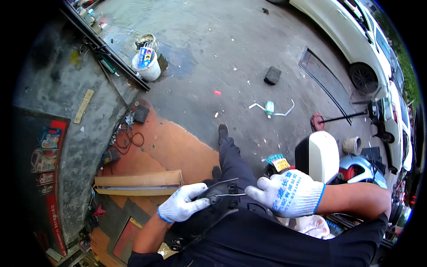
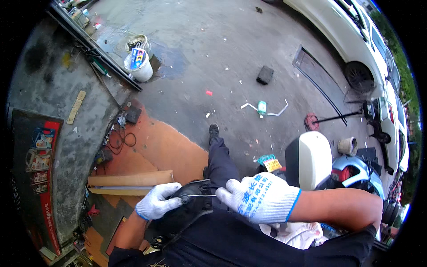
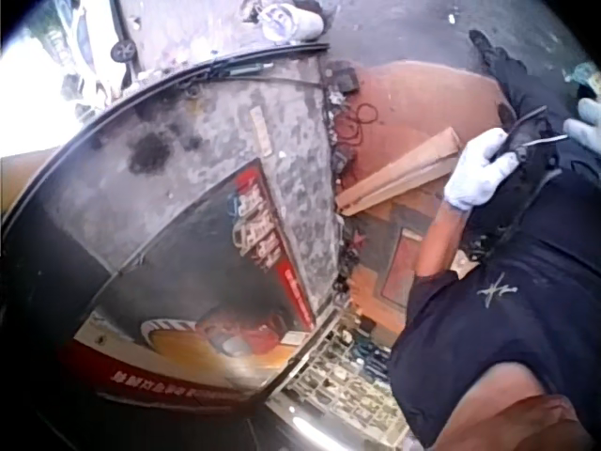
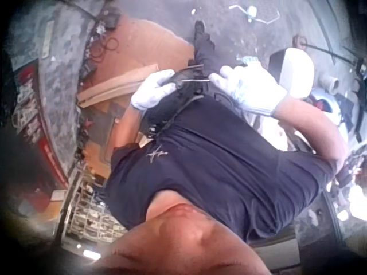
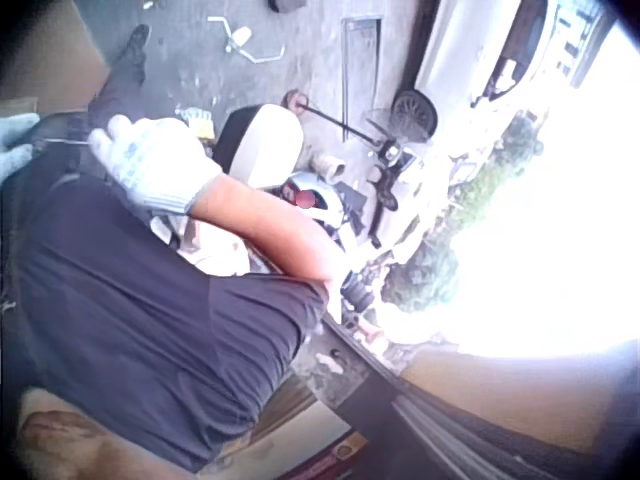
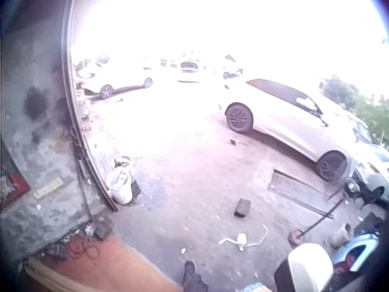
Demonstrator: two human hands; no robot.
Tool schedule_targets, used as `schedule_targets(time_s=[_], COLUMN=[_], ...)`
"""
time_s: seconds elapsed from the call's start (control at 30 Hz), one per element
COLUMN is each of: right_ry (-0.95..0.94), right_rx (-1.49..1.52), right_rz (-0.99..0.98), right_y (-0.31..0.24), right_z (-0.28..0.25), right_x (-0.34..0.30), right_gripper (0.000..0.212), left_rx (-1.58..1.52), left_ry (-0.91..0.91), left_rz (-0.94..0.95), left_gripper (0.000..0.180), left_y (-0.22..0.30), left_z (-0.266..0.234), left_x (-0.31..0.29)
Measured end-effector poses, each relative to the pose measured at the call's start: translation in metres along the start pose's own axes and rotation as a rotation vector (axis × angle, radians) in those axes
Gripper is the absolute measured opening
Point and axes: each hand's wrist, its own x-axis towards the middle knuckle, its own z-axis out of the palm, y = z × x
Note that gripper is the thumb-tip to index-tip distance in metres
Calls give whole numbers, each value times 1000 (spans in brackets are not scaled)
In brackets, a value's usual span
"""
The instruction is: The person removes a plastic cover from the front of a white car using a power drill, then carries it into a workshop. They use a wrench to adjust a bolt on the cover and later inspect the rear of the car while another person works nearby.
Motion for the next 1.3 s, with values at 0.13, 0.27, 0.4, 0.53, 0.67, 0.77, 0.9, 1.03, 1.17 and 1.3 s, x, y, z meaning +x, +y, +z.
schedule_targets(time_s=[0.13, 0.27, 0.4, 0.53, 0.67, 0.77, 0.9, 1.03, 1.17, 1.3], right_ry=[-50, -89, -26, 53, 42, 112, 95, 3, 291, 448], right_rx=[-23, -49, -60, -17, -41, -40, 22, 97, 398, 607], right_rz=[-87, -76, -140, -179, -139, -99, 28, 338, 362, 369], right_y=[89, 171, 264, 351, 428, 492, 559, 634, 695, 774], right_z=[-55, -120, -187, -248, -307, -344, -453, -575, -645, -716], right_x=[54, 94, 137, 166, 184, 203, 231, 242, 270, 299], right_gripper=[54, 57, 58, 63, 63, 62, 52, 44, 57, 61], left_rx=[-8, 23, 104, 182, 116, 205, 58, -169, 37, 175], left_ry=[6, 21, 67, 68, 8, -26, -74, 4, 78, 326], left_rz=[-43, -30, -63, -102, -93, -111, -177, -161, -61, 81], left_gripper=[27, 31, 33, 33, 35, 36, 45, 41, 42, 31], left_y=[12, 63, 138, 209, 244, 286, 312, 391, 497, 633], left_z=[-66, -128, -193, -250, -301, -347, -427, -510, -583, -621], left_x=[69, 151, 225, 300, 391, 463, 565, 674, 789, 872])
